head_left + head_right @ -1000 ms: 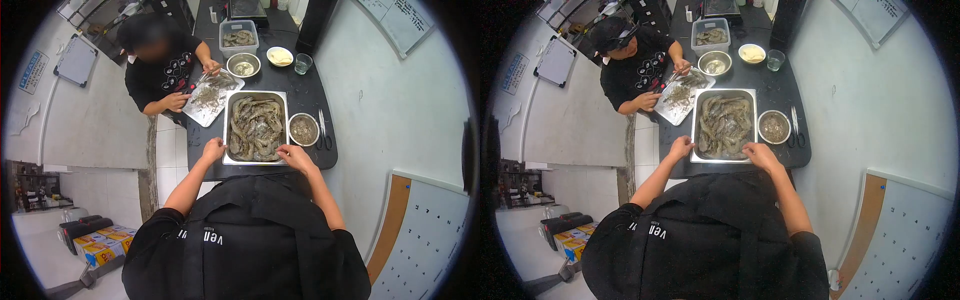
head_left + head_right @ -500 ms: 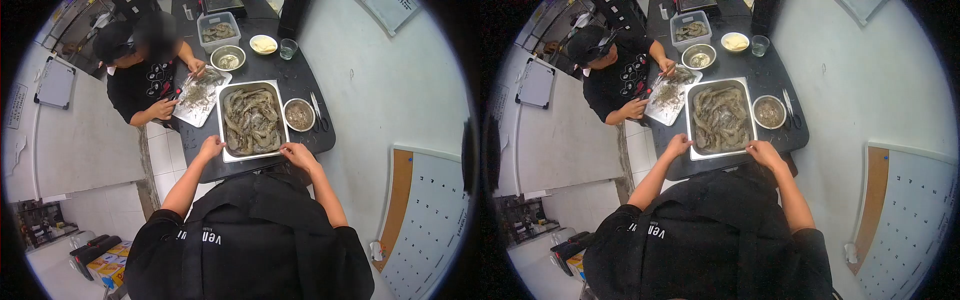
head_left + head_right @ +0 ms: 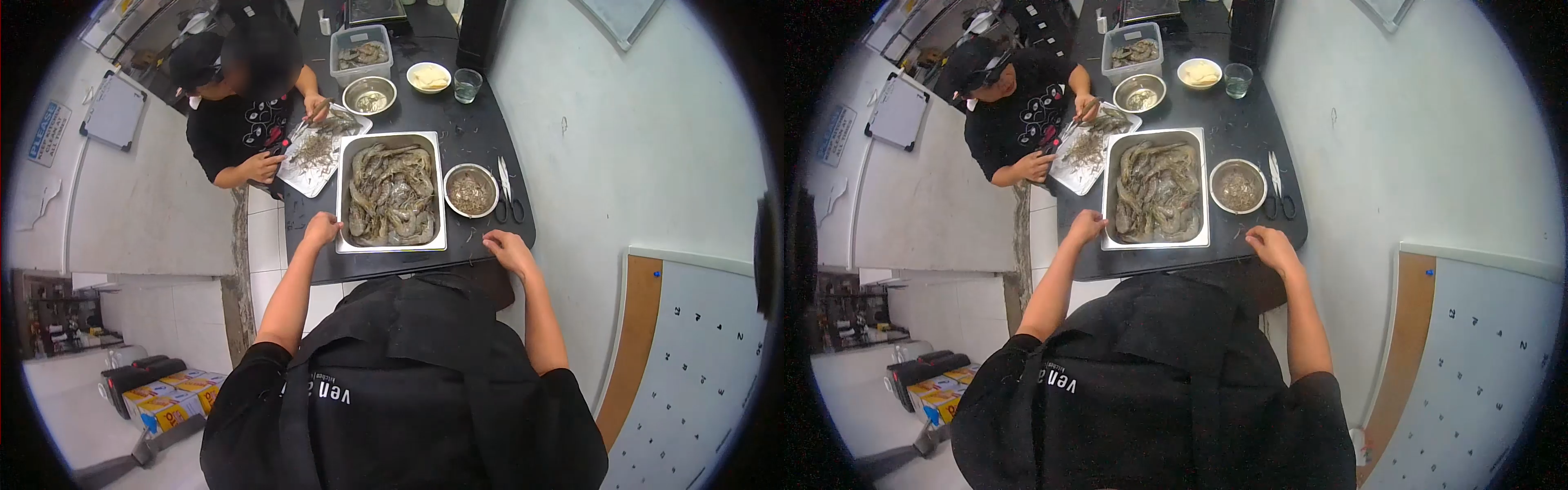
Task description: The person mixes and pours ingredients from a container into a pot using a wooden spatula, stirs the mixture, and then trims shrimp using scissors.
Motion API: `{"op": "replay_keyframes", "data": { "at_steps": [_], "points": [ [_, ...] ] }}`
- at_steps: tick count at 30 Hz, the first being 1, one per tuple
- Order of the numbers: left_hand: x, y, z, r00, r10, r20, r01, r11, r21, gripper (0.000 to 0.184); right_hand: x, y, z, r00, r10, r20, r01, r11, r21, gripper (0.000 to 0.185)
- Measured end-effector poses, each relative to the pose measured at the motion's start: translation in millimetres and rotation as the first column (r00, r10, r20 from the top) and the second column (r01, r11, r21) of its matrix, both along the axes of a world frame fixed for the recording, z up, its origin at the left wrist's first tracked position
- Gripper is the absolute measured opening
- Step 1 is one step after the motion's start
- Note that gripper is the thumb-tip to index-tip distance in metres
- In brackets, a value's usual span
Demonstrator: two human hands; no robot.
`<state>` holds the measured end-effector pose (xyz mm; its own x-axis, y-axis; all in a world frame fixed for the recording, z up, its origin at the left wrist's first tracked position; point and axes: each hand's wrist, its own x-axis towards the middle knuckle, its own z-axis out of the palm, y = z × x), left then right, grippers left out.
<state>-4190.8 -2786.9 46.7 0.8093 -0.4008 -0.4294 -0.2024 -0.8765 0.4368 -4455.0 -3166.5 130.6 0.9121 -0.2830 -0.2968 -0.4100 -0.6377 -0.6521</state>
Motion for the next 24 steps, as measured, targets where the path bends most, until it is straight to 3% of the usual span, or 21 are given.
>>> {"op": "replay_keyframes", "data": {
  "at_steps": [3,8,12,14,15,16,19,20,22,23,24],
  "points": [
    [-5.0,-1.3,-5.1,0.991,0.050,0.123,-0.050,0.999,0.001,0.030,-1.2,-16.1,-6.7,0.999,0.027,-0.033,-0.026,0.999,0.032,0.025],
    [-18.4,-8.4,0.7,0.982,0.136,0.133,-0.144,0.988,0.050,0.029,12.7,-30.5,-24.6,0.988,0.157,0.015,-0.157,0.986,0.046,0.026],
    [-20.9,-14.6,4.2,0.981,0.102,0.168,-0.117,0.990,0.084,0.027,19.7,-48.7,-47.5,0.990,0.144,-0.003,-0.144,0.990,-0.001,0.029],
    [-17.4,-15.5,1.7,0.980,0.085,0.180,-0.114,0.981,0.155,0.026,19.8,-53.7,-46.5,0.985,0.030,-0.173,-0.026,0.999,0.025,0.032],
    [-15.3,-15.6,0.9,0.982,0.070,0.174,-0.098,0.982,0.158,0.026,18.7,-57.4,-48.8,0.962,-0.053,-0.266,0.102,0.980,0.173,0.039],
    [-13.0,-14.3,0.1,0.984,0.085,0.154,-0.107,0.985,0.138,0.025,18.2,-62.2,-60.2,0.960,-0.064,-0.272,0.115,0.978,0.176,0.039],
    [-13.1,-13.8,-1.2,0.985,0.073,0.156,-0.094,0.986,0.135,0.024,19.2,-61.2,-94.3,0.922,-0.295,-0.249,0.385,0.765,0.516,0.047],
    [-12.8,-12.7,-2.7,0.982,0.048,0.183,-0.075,0.987,0.141,0.024,21.1,-58.0,-101.4,0.922,-0.295,-0.252,0.386,0.764,0.517,0.047],
    [-13.9,-10.0,-5.6,0.981,0.032,0.191,-0.058,0.989,0.133,0.024,26.7,-52.1,-113.2,0.874,-0.410,-0.262,0.476,0.609,0.635,0.037],
    [-11.9,-8.9,-7.2,0.979,0.014,0.203,-0.040,0.992,0.123,0.024,27.0,-53.0,-118.9,0.875,-0.410,-0.258,0.474,0.611,0.635,0.037],
    [-9.6,-7.9,-8.7,0.978,0.014,0.206,-0.039,0.992,0.119,0.024,24.1,-55.7,-124.0,0.949,-0.309,-0.064,0.313,0.897,0.312,0.033]
  ]
}}
